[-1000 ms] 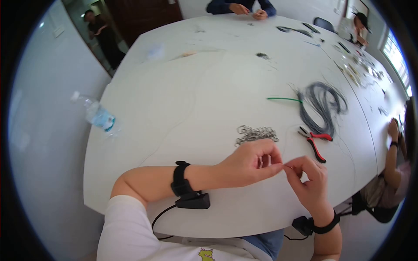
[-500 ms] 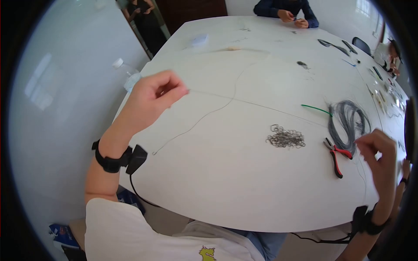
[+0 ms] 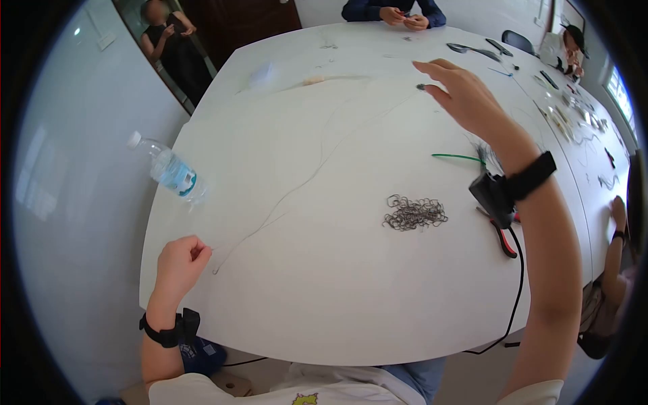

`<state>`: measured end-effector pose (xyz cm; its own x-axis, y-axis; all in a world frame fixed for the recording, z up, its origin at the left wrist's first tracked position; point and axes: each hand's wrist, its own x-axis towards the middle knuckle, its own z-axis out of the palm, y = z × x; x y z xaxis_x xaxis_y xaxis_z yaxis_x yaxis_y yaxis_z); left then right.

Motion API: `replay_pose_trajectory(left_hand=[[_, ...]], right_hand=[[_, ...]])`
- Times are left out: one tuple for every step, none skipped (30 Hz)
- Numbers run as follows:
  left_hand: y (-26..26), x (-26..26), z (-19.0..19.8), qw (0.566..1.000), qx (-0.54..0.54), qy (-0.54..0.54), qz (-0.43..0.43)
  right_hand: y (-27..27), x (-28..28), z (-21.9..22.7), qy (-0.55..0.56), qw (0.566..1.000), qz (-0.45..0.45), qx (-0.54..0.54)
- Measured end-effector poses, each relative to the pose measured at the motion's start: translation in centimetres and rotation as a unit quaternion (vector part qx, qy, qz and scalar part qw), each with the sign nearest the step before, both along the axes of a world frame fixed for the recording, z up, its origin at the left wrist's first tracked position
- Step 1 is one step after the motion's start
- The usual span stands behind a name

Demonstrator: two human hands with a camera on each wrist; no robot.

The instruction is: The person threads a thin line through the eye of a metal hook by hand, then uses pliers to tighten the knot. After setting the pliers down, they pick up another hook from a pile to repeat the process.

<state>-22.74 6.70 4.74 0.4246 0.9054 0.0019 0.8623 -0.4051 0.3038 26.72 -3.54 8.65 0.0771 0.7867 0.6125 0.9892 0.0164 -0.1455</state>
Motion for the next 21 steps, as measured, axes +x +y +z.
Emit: replay_pose_trajectory(left_hand=[[0.1,-0.2,-0.3,1.000,0.011,0.017,-0.005],[0.1,-0.3,-0.4,1.000,0.010,0.016,-0.012],[-0.1,-0.4,-0.2,0.999,-0.011,0.036,-0.007],[-0.2,-0.3,0.1,0.998,-0.032,0.056,-0.003],[-0.4,0.1,0.8,0.998,-0.036,0.056,-0.010],[-1.0,0.9,1.8,0.992,-0.005,0.122,-0.015],[-1.6,1.8,2.5,0.982,0.027,0.186,-0.021],[-2.0,2.8,2.8,0.982,0.026,0.185,-0.034],[-2.3,4.1,3.2,0.985,0.069,0.111,-0.111],[-2.4,5.4,3.2,0.975,0.109,0.033,-0.190],[-2.3,7.0,3.0,0.971,0.105,0.026,-0.212],[-1.9,8.7,2.6,0.946,0.080,-0.008,-0.313],[-1.8,10.3,2.1,0.911,0.056,-0.040,-0.406],[-1.8,11.6,1.5,0.904,0.055,-0.045,-0.421],[-1.7,12.8,0.8,0.896,0.057,-0.032,-0.438],[-1.7,13.8,0.2,0.890,0.061,-0.017,-0.452],[-1.2,14.2,-0.1,0.887,0.061,-0.017,-0.457],[-0.2,14.1,-0.4,0.904,0.079,0.023,-0.420],[0.3,14.0,-0.5,0.919,0.096,0.065,-0.378],[0.4,13.8,-0.5,0.923,0.098,0.070,-0.365],[0.7,13.1,-0.2,0.928,0.100,0.079,-0.350]], right_hand=[[0.1,0.0,-0.3,-0.019,1.000,-0.010,-0.003],[-0.4,-0.1,-0.6,-0.018,0.999,-0.024,-0.027],[-1.1,-0.1,-0.8,-0.019,0.999,-0.029,-0.029],[-2.0,0.1,-1.1,-0.030,0.998,-0.045,-0.036],[-3.0,0.4,-1.3,-0.041,0.996,-0.061,-0.045],[-4.3,0.8,-1.2,-0.042,0.996,-0.068,-0.049],[-5.9,1.2,-0.9,-0.020,0.992,-0.083,-0.091],[-7.2,1.5,-0.7,0.002,0.986,-0.102,-0.133],[-8.4,1.8,-0.4,0.002,0.984,-0.118,-0.137],[-9.8,2.1,-0.1,0.033,0.977,-0.123,-0.170],[-11.4,2.5,0.4,0.064,0.969,-0.130,-0.202],[-12.4,3.3,0.0,0.066,0.972,-0.123,-0.189],[-13.7,3.3,0.0,0.065,0.969,-0.143,-0.192],[-14.7,3.2,0.0,0.082,0.963,-0.153,-0.206],[-15.7,3.2,-0.2,0.101,0.958,-0.157,-0.219],[-17.0,3.5,-0.8,0.091,0.966,-0.132,-0.203],[-18.3,3.5,-0.9,0.092,0.965,-0.137,-0.202],[-19.4,3.3,-0.8,0.108,0.956,-0.144,-0.234],[-20.4,3.0,-0.8,0.124,0.945,-0.145,-0.265],[-21.7,2.8,-0.9,0.121,0.949,-0.142,-0.253],[-22.7,2.8,-1.1,0.118,0.949,-0.152,-0.250]])
